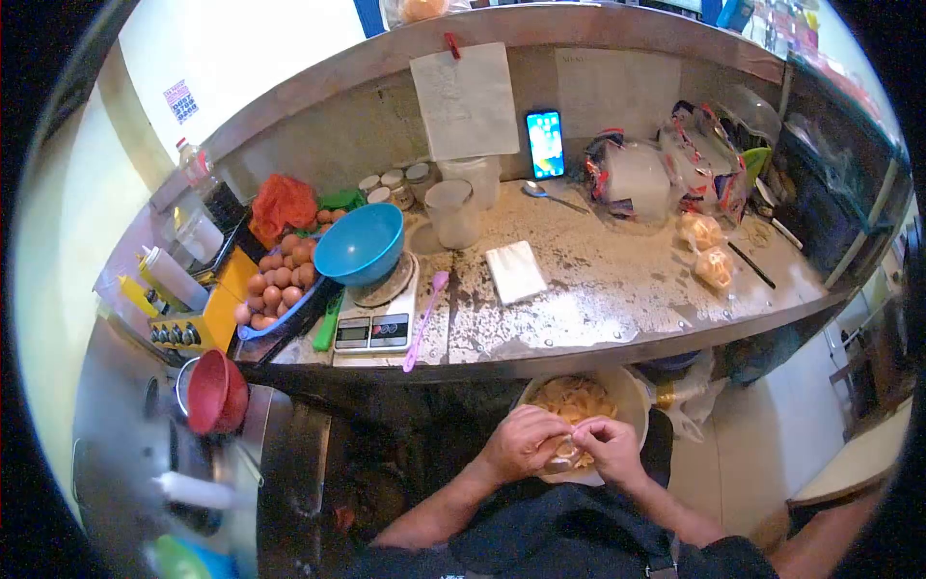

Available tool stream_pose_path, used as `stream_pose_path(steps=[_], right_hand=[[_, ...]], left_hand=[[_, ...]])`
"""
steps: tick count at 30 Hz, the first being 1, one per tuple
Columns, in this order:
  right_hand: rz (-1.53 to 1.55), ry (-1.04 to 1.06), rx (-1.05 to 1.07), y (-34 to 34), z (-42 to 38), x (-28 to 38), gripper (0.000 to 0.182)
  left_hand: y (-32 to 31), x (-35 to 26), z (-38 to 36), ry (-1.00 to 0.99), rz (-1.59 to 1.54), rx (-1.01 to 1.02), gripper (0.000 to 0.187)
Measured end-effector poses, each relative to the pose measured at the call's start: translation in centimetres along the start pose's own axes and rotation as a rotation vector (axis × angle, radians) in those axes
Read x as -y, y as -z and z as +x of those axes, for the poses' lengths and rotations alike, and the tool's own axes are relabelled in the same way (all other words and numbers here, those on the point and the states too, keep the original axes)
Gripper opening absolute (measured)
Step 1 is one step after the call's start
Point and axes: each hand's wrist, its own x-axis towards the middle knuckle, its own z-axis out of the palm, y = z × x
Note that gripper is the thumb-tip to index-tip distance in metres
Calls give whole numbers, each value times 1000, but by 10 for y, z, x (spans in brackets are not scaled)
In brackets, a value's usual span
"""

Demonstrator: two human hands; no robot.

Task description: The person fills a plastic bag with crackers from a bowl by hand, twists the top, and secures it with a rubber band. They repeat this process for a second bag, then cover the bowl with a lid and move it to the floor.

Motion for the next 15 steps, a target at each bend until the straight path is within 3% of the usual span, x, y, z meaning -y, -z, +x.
stream_pose_path(steps=[1,3,5,8,11,13,15], right_hand=[[-108,114,-42,-2,0,7,17],[-157,144,-68,-3,-1,14,13],[-477,382,-55,-2,-2,24,13],[-627,503,6,0,-5,40,16],[-613,648,118,6,-1,40,17],[-619,607,232,10,1,53,14],[-356,402,278,13,4,42,12]], left_hand=[[-2,1,-1,44,-13,-17,16],[-3,0,-2,75,-18,-21,15],[-3,-3,-2,110,-25,-25,14],[6,-15,7,297,-219,-39,13],[21,-14,10,578,-409,242,12],[33,-20,19,680,-489,338,13],[22,-15,11,717,-667,231,13]])
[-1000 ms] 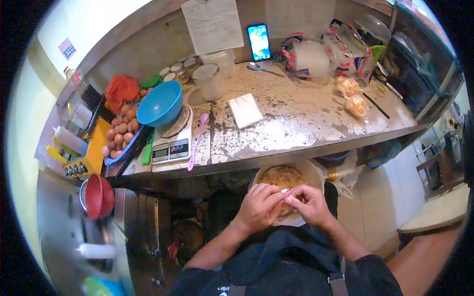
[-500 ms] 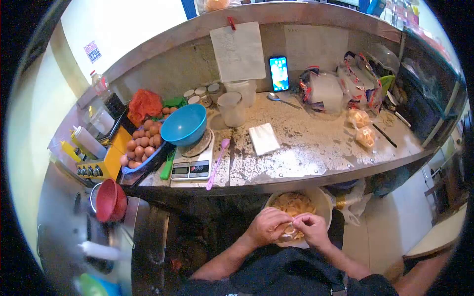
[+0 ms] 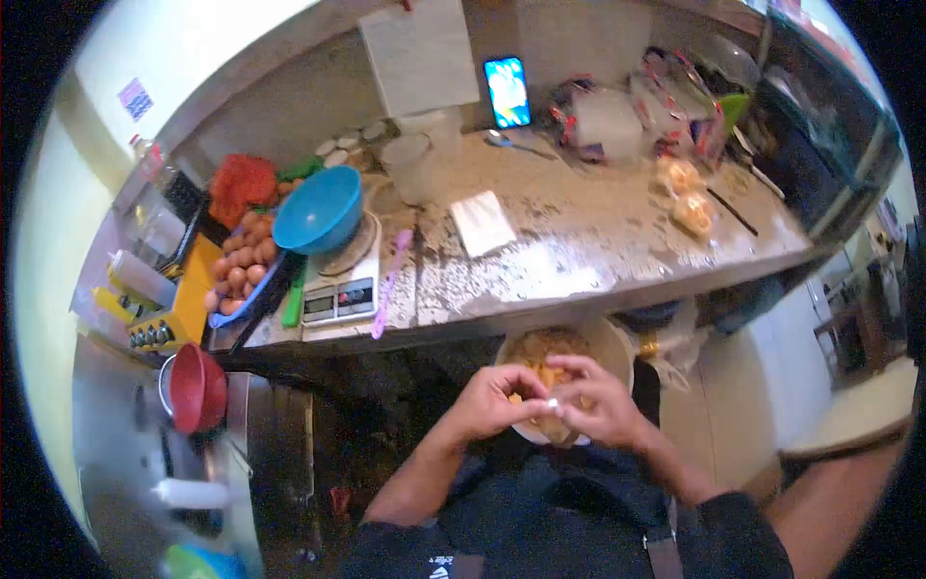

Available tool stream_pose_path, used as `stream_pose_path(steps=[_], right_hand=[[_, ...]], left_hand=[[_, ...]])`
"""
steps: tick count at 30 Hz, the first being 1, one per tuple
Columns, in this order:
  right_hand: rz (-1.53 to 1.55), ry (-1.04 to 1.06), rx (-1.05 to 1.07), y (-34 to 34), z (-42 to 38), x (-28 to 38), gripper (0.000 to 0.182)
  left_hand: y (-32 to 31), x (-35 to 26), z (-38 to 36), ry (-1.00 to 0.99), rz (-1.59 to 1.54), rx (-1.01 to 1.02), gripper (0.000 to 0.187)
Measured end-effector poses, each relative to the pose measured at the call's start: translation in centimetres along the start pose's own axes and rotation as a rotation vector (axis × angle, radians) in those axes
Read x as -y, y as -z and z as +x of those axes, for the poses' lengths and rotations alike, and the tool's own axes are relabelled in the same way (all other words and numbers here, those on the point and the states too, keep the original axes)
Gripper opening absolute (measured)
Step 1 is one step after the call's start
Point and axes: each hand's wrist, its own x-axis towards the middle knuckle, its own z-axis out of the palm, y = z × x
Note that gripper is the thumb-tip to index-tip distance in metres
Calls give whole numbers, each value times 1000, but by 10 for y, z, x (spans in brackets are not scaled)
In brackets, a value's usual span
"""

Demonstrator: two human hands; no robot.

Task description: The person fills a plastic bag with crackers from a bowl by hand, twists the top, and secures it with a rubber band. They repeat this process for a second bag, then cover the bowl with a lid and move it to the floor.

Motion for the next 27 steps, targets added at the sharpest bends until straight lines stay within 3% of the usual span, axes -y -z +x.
stream_pose_path(steps=[3,6,12,14,20,23,27], right_hand=[[422,-278,42,1,1,-3,10],[798,-356,-49,-11,-10,-18,10],[714,-304,-91,-8,-15,-19,13],[693,-284,-96,-5,-15,-18,16],[337,-154,-176,-5,-14,-12,12],[299,-278,-238,-10,-15,-13,12],[222,-276,-252,-14,-15,-9,13]], left_hand=[[-17,6,3,-227,51,-135,12],[-26,18,5,-365,74,-183,12],[-33,7,14,-608,316,-252,14],[-32,6,15,-757,548,-328,13],[-37,-2,8,-640,624,-412,10],[-41,6,6,-476,491,-440,10],[-34,9,4,-490,497,-401,9]])
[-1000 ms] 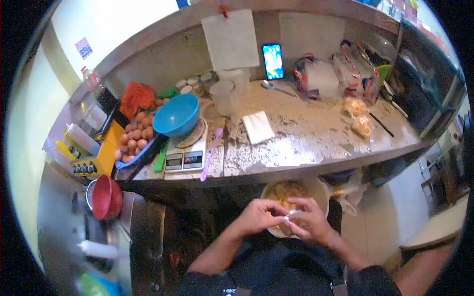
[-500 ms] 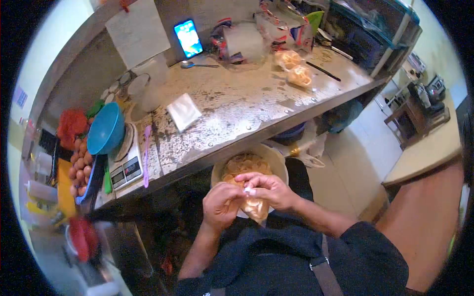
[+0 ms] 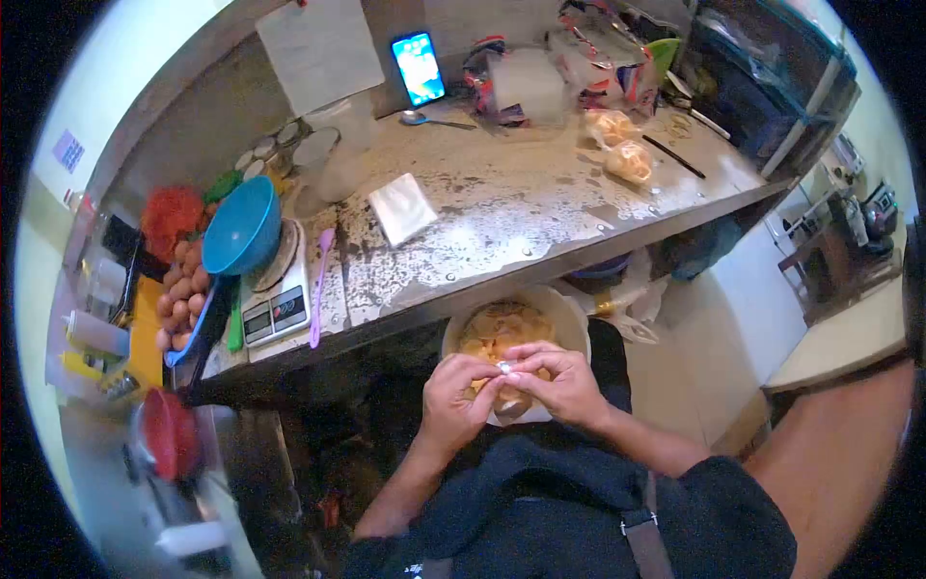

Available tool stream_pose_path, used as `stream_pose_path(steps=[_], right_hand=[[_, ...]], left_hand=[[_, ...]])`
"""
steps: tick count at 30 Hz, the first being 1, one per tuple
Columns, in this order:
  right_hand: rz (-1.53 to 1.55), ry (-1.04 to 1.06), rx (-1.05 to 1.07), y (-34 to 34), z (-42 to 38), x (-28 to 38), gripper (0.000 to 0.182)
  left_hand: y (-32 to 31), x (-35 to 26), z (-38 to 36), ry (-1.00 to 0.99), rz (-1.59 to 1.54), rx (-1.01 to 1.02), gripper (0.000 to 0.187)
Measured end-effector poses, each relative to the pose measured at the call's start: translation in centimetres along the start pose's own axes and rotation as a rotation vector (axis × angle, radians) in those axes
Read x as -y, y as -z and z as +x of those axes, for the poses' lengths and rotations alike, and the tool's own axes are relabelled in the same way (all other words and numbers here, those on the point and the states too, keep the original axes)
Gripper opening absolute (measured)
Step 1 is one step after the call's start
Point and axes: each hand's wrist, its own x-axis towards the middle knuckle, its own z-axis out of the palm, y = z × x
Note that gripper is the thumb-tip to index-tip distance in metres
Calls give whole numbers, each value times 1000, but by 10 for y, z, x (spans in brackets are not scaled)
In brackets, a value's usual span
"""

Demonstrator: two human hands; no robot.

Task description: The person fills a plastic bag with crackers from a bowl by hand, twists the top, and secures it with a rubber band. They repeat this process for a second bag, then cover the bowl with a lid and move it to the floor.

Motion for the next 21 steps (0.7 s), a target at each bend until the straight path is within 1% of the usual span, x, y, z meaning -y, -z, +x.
stream_pose_path(steps=[1,3,4,7,9,10,12,13,15,16,18,19,21], right_hand=[[8,1,19,-3,0,1,13],[-11,8,27,-2,0,4,16],[-11,12,32,-3,0,7,16],[-84,39,-3,-3,4,18,18],[-264,103,195,2,9,27,21],[-265,108,197,1,10,24,21],[-190,210,254,-1,9,11,31],[-190,210,252,0,10,9,31],[-140,134,388,4,13,8,32],[-139,134,387,4,13,9,32],[-105,269,417,5,15,11,32],[-106,269,414,7,16,12,32],[-150,166,605,11,16,16,30]], left_hand=[[4,1,-1,11,13,-12,9],[5,3,2,-116,76,54,9],[5,2,3,-117,80,49,9],[5,0,5,-173,22,92,11],[7,0,7,-237,25,150,13],[8,1,7,-239,29,146,13],[9,6,5,-242,42,206,14],[10,5,6,-244,42,207,14],[10,3,6,-260,16,242,13],[11,3,7,-260,16,243,13],[13,0,10,-285,6,239,13],[15,-1,12,-287,6,240,13],[24,-3,16,-364,152,275,15]])
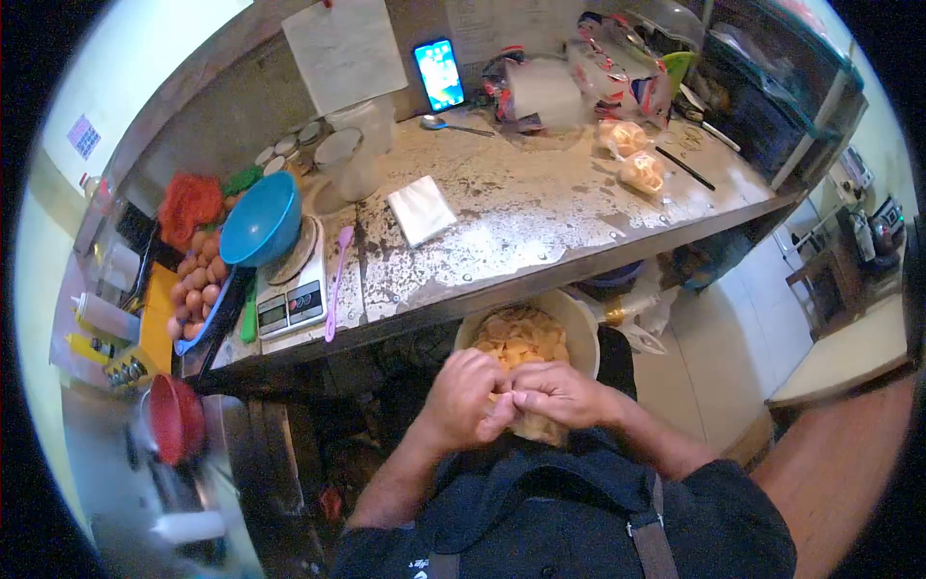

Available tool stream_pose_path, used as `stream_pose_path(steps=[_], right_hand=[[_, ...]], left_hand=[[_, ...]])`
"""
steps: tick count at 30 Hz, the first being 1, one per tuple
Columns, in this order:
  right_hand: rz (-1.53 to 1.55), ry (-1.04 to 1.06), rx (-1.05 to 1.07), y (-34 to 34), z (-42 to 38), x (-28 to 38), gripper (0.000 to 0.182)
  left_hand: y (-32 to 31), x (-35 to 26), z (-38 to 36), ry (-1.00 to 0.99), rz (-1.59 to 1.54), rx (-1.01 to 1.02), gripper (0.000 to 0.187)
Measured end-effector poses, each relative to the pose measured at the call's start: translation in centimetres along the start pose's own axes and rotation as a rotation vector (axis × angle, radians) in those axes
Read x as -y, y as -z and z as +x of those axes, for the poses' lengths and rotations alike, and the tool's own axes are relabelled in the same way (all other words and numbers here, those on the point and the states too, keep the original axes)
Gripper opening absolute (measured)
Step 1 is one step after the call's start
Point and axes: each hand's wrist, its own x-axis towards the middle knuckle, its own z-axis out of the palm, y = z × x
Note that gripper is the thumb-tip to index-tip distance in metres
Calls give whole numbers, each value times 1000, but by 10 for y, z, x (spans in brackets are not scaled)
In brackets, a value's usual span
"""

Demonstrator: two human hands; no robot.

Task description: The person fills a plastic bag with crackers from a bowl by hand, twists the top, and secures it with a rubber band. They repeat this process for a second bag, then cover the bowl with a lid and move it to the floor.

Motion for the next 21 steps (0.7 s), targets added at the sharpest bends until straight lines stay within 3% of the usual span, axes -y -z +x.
stream_pose_path(steps=[4,8,10,13,14,15,18,20,21], right_hand=[[-116,-108,36,14,-8,17,28],[-501,113,-340,71,-2,26,19],[-905,108,-602,120,10,53,16],[-1271,304,-889,193,46,61,12],[-1352,380,-868,215,58,52,15],[-1410,232,-792,240,71,26,17],[-1597,145,-751,236,89,-5,22],[-1450,194,-720,211,105,-10,30],[-1212,146,-598,188,113,-9,32]], left_hand=[[14,4,9,-10,43,-14,15],[17,12,10,46,51,-229,11],[26,15,16,89,130,-304,13],[46,29,24,200,289,-274,19],[53,42,25,227,325,-288,21],[60,55,29,233,356,-294,22],[77,104,41,257,383,-297,25],[78,120,53,341,372,-331,29],[72,128,56,354,375,-338,29]])
